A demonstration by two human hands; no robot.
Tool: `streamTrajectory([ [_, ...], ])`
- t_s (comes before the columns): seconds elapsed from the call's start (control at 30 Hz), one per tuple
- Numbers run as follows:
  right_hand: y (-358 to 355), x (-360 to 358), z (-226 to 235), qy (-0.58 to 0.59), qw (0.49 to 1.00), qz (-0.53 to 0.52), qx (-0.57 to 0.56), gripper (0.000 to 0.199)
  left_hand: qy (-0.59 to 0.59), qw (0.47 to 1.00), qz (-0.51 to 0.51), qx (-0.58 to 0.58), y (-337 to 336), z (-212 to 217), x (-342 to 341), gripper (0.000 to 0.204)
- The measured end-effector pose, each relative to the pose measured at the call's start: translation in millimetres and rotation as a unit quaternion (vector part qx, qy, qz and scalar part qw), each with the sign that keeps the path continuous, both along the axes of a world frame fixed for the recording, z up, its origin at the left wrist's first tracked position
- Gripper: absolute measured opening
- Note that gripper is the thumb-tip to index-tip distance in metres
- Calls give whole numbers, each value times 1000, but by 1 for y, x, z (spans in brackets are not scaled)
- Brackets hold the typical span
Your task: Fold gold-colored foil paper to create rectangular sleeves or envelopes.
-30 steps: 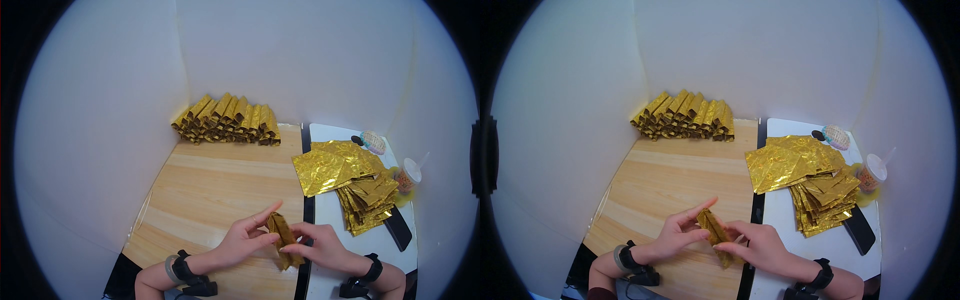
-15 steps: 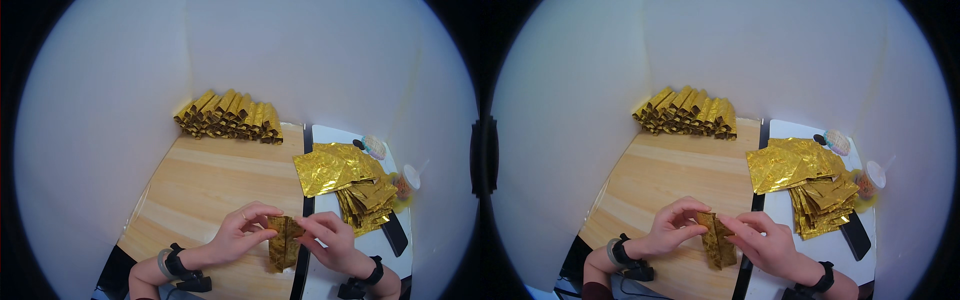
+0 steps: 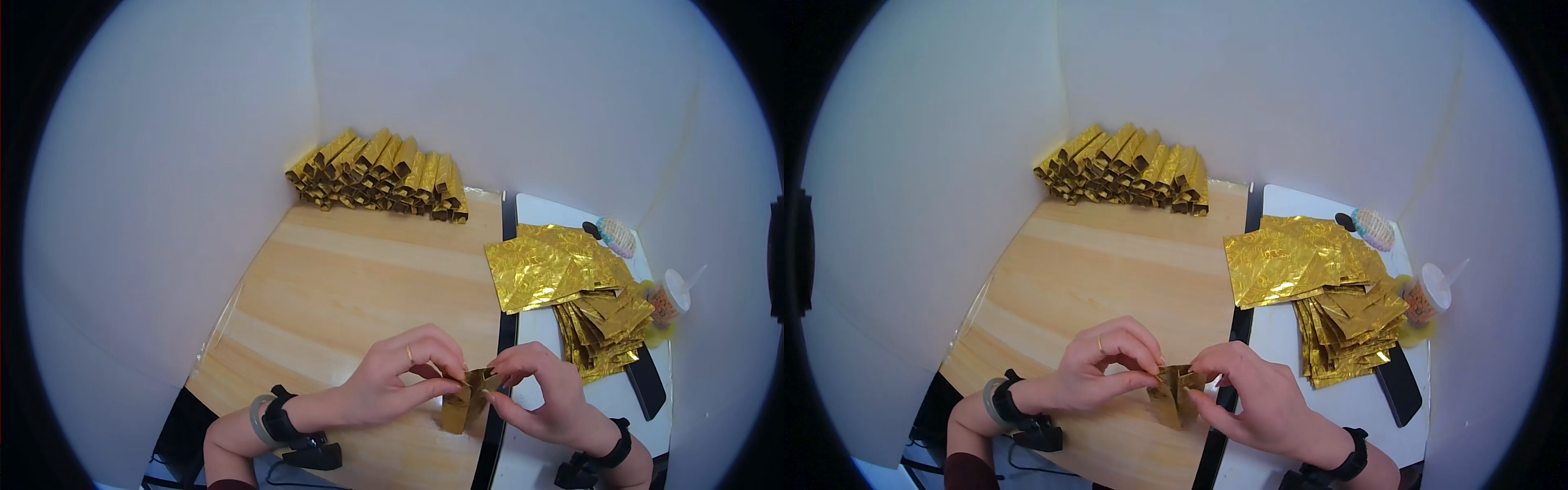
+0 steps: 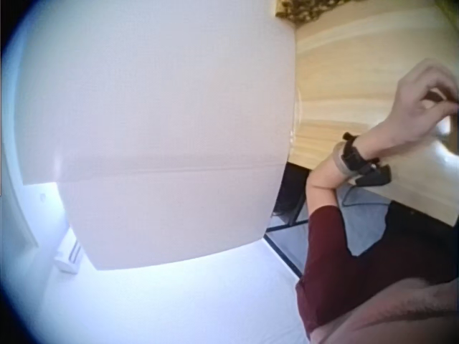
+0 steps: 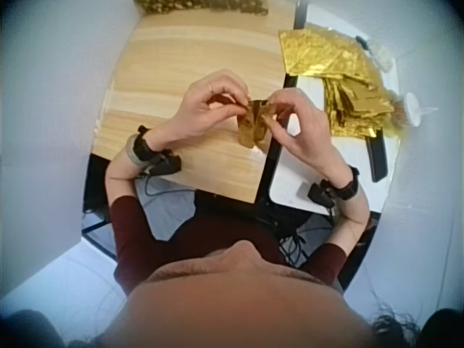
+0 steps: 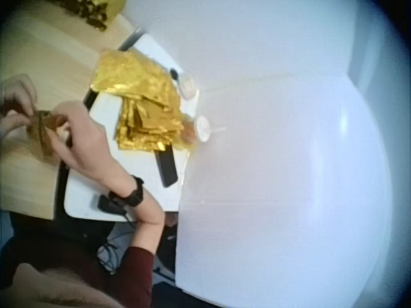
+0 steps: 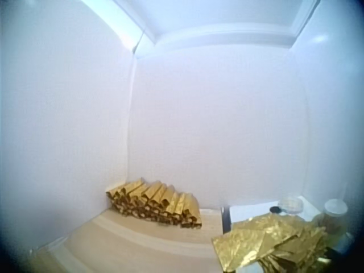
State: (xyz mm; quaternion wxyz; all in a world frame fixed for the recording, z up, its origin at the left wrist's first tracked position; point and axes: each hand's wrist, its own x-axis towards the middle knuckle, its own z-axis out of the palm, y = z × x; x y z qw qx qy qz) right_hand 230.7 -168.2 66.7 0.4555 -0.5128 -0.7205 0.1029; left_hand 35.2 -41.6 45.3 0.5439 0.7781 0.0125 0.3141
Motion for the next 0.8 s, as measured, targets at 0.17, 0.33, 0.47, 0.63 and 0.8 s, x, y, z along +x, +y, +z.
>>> streamTrajectory([
  [0.17, -1, 8, 3, -35, 992, 107, -53, 18, 59, 989, -81, -106, 3, 9, -2, 18],
  [0.33, 0, 11, 6, 31, 983, 159, -90, 16, 61, 988, -103, -94, 8, 7, -3, 21],
  [0.47, -3, 15, 7, 73, 972, 186, -124, 15, 48, 993, -107, -20, 8, 9, -3, 21],
  [0.63, -2, 15, 6, 132, 952, 216, -169, 13, 77, 984, -129, -97, 7, 13, -5, 15],
  [0.8, 0, 16, 3, 129, 943, 252, -175, 12, 70, 980, -155, -105, 5, 12, -6, 9],
])
